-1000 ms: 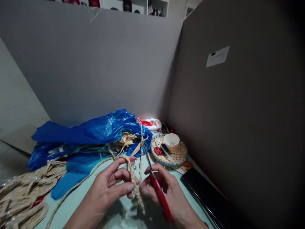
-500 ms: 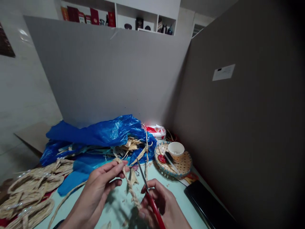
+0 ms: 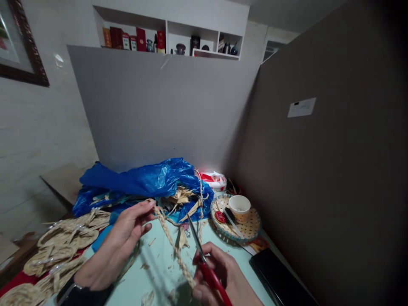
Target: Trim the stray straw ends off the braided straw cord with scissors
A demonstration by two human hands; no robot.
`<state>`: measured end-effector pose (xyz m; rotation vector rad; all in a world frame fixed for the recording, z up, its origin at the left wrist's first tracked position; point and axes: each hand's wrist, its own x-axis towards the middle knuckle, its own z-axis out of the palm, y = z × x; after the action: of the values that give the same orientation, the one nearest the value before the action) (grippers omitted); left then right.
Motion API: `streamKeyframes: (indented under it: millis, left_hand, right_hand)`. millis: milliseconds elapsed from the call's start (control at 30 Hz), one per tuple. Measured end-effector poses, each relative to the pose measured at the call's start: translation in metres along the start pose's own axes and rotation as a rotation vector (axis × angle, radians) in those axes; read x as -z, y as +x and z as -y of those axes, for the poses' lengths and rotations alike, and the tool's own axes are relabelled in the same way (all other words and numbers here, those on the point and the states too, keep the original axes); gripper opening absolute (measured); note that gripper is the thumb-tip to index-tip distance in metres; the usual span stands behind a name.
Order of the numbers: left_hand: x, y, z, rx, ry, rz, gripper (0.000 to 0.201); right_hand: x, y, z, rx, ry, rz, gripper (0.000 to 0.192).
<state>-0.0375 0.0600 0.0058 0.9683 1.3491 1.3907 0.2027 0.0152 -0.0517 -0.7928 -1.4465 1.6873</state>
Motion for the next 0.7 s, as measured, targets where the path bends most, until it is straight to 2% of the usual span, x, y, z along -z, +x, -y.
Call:
streamKeyframes:
  millis: [67, 200, 267, 367, 467, 600, 633, 700]
  left_hand:
    - [-0.006, 0.016, 0.002, 0.054, 0.122, 0.004, 0.033]
    - [-0.016, 0.051, 0.009, 0.02, 0.363, 0.006, 0.037]
    - [-0.017, 0.058, 0.014, -0.023, 0.504, 0.046, 0.037]
    - [-0.018, 0.051, 0.022, -0.11, 0.691, 0.158, 0.037]
    - [-0.026, 0.031, 0.029, -0.228, 0.778, 0.356, 0.035]
    - [-0.036, 0.007, 0.023, -0.313, 0.743, 0.785, 0.025]
    - [-0.036, 0.002, 0.018, -0.312, 0.726, 0.86, 0.023]
    - [-0.035, -0.004, 0.008, -0.302, 0.696, 0.92, 0.025]
  right_hand:
    - [0.002, 0.001, 0.002, 0.005, 0.006, 0.008, 0.051]
    - [0.007, 0.002, 0.006, 0.008, 0.04, -0.064, 0.052]
    - [0.008, 0.002, 0.007, 0.013, 0.065, -0.112, 0.055]
    - [0.008, 0.001, 0.009, 0.007, 0.057, -0.166, 0.056]
    - [0.007, 0.0, 0.014, 0.003, 0.026, -0.169, 0.057]
    - [0.009, -0.002, 0.021, -0.002, 0.023, -0.144, 0.059]
    - [0.01, -0.002, 0.023, 0.0, 0.017, -0.153, 0.059]
    - [0.013, -0.002, 0.025, 0.012, -0.008, -0.188, 0.058]
